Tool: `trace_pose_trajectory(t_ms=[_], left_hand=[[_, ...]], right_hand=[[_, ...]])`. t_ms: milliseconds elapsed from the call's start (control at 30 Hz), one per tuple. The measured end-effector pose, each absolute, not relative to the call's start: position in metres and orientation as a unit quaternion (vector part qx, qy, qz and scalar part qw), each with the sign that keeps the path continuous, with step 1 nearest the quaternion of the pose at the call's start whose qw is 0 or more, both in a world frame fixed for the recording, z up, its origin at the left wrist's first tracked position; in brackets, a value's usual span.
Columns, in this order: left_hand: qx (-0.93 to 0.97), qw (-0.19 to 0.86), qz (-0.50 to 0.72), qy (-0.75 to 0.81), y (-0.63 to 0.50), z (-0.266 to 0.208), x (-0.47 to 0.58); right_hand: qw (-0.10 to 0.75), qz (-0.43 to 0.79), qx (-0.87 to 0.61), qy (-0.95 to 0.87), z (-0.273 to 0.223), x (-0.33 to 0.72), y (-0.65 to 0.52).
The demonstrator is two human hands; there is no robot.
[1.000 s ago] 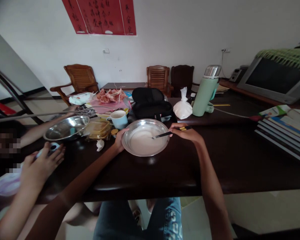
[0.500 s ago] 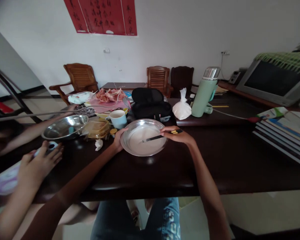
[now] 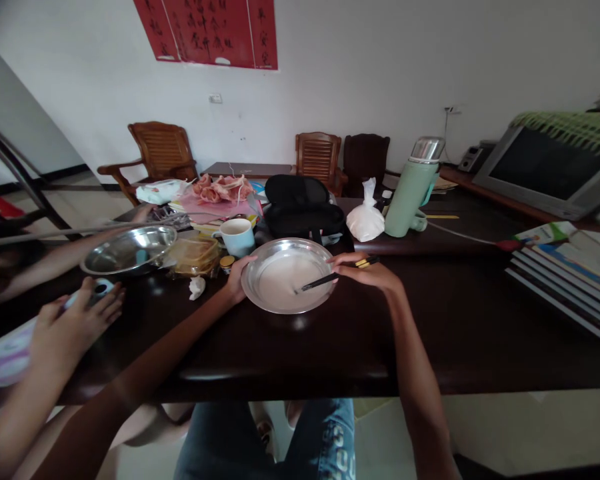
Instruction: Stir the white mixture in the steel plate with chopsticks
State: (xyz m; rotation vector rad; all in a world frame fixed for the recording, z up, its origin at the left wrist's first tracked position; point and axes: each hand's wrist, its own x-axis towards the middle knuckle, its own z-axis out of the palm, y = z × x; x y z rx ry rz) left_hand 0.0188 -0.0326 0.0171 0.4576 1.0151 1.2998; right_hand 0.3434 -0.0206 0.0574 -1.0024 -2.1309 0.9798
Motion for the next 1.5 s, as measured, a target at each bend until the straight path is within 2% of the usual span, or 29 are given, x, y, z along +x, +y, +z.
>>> trace_pose_trajectory(t_ms=[200, 333, 467, 633, 767, 933, 1100, 1300, 1433, 1500], left_hand=[[0.196, 0.656, 0.581, 0.44, -0.0332, 0.019, 0.0205], [0.205, 0.66, 0.582, 0.428, -0.0346, 0.02, 0.0217], [0.202, 0.655, 0.589, 0.427, -0.0353, 0.0211, 0.0226], [0.213, 0.664, 0.573, 0.43, -0.0378, 0.0234, 0.0222], [0.218, 0.666, 0.57, 0.428, -0.04, 0.0257, 0.0206], [0.213, 0.675, 0.554, 0.438, -0.0399, 0.0256, 0.0194], [0.212, 0.66, 0.568, 0.444, -0.038, 0.0228, 0.0199], [0.236, 0.648, 0.557, 0.462, -0.0391, 0.0232, 0.0201], [0.225, 0.647, 0.567, 0.458, -0.0383, 0.0236, 0.0202], [0.221, 0.647, 0.569, 0.457, -0.037, 0.0229, 0.0202]], right_hand=[[0.314, 0.325, -0.4, -0.797, 0.0578, 0.3434, -0.0208], [0.274, 0.352, -0.394, -0.804, 0.0581, 0.3446, -0.0218], [0.301, 0.332, -0.401, -0.799, 0.0582, 0.3451, -0.0227], [0.268, 0.366, -0.386, -0.803, 0.0575, 0.3419, -0.024], [0.303, 0.325, -0.409, -0.797, 0.0583, 0.3447, -0.0227], [0.239, 0.353, -0.372, -0.824, 0.0606, 0.3443, -0.0254], [0.284, 0.309, -0.404, -0.813, 0.0603, 0.3435, -0.0253], [0.229, 0.358, -0.367, -0.828, 0.062, 0.3429, -0.0267], [0.289, 0.314, -0.398, -0.812, 0.0604, 0.3424, -0.0249], [0.288, 0.313, -0.398, -0.813, 0.0615, 0.3468, -0.0252]])
